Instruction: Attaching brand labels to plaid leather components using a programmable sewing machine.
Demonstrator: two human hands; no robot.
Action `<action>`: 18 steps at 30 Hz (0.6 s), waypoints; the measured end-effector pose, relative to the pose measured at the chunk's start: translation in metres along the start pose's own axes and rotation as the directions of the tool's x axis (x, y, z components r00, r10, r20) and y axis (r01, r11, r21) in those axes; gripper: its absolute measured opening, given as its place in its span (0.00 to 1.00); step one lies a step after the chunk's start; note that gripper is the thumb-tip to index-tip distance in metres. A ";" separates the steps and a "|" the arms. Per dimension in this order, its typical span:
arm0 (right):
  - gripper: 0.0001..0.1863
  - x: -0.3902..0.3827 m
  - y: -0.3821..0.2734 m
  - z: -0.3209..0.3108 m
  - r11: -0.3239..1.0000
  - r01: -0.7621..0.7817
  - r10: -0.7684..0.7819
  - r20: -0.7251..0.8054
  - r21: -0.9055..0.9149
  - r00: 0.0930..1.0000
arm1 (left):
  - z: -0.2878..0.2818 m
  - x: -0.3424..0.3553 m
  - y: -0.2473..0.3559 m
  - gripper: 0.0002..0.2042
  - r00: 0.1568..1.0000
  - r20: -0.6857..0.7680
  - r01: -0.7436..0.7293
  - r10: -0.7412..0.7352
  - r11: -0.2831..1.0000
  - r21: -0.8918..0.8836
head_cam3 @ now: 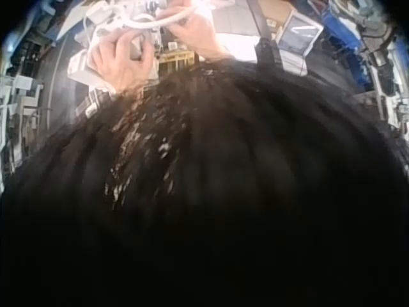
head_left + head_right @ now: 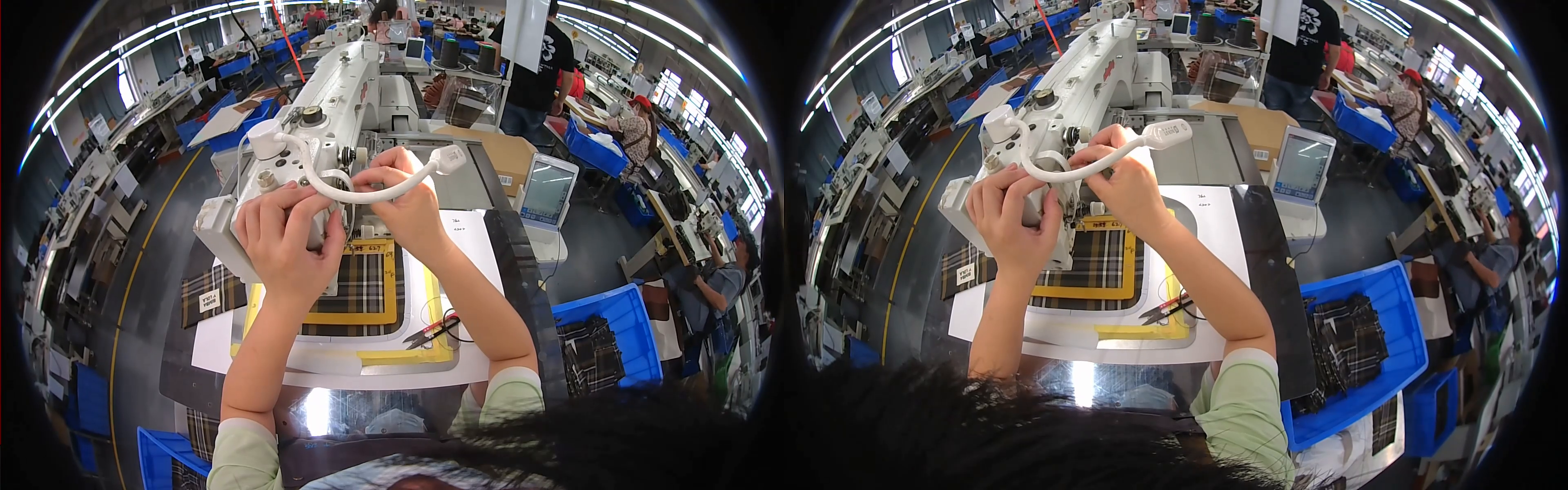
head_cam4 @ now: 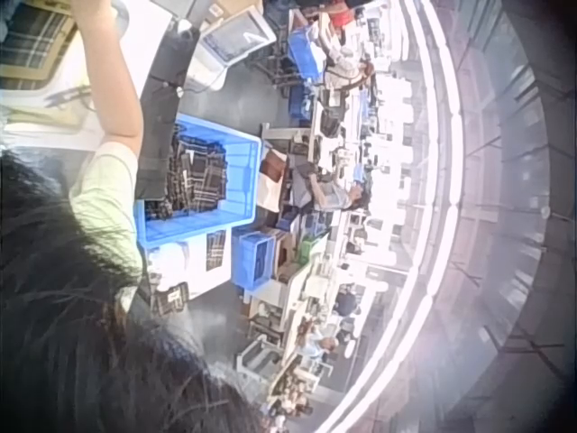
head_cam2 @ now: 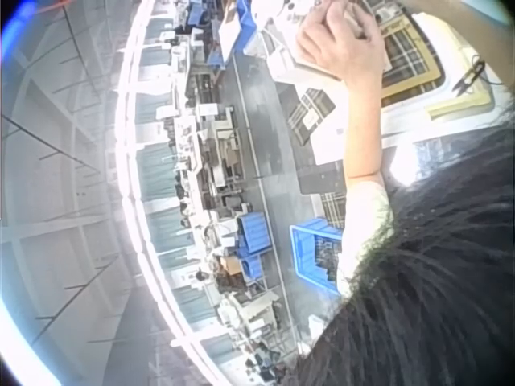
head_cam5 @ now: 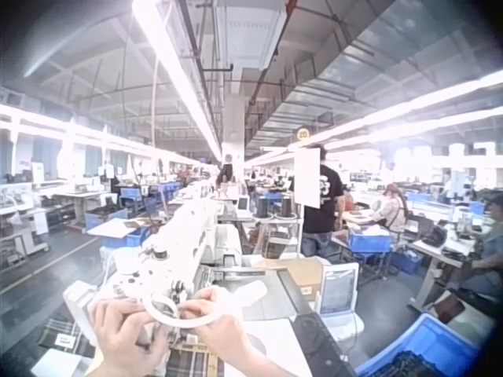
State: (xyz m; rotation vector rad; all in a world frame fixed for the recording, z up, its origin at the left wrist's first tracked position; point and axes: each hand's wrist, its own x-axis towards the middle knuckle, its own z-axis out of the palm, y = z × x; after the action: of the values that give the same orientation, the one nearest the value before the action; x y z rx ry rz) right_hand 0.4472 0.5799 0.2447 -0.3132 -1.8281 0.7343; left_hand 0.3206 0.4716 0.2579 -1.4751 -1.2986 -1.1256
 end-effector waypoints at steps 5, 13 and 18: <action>0.07 0.000 0.000 0.000 1.000 -0.004 0.004 0.009 0.010 1.000 | 0.000 0.000 0.001 0.12 1.000 -0.002 0.001 -0.001 1.000 0.000; 0.06 0.001 0.000 -0.001 1.000 -0.007 0.008 0.029 -0.016 1.000 | -0.002 0.002 0.002 0.12 1.000 0.016 0.005 -0.006 1.000 0.025; 0.06 0.001 0.000 -0.002 1.000 -0.003 0.004 0.037 -0.012 0.999 | -0.002 0.002 0.003 0.12 1.000 0.014 0.010 -0.011 1.000 0.029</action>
State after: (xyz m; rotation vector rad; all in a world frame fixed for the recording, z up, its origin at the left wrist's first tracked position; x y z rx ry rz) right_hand 0.4486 0.5813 0.2455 -0.3128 -1.8677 0.7358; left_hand 0.3239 0.4700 0.2598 -1.4594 -1.3283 -1.1009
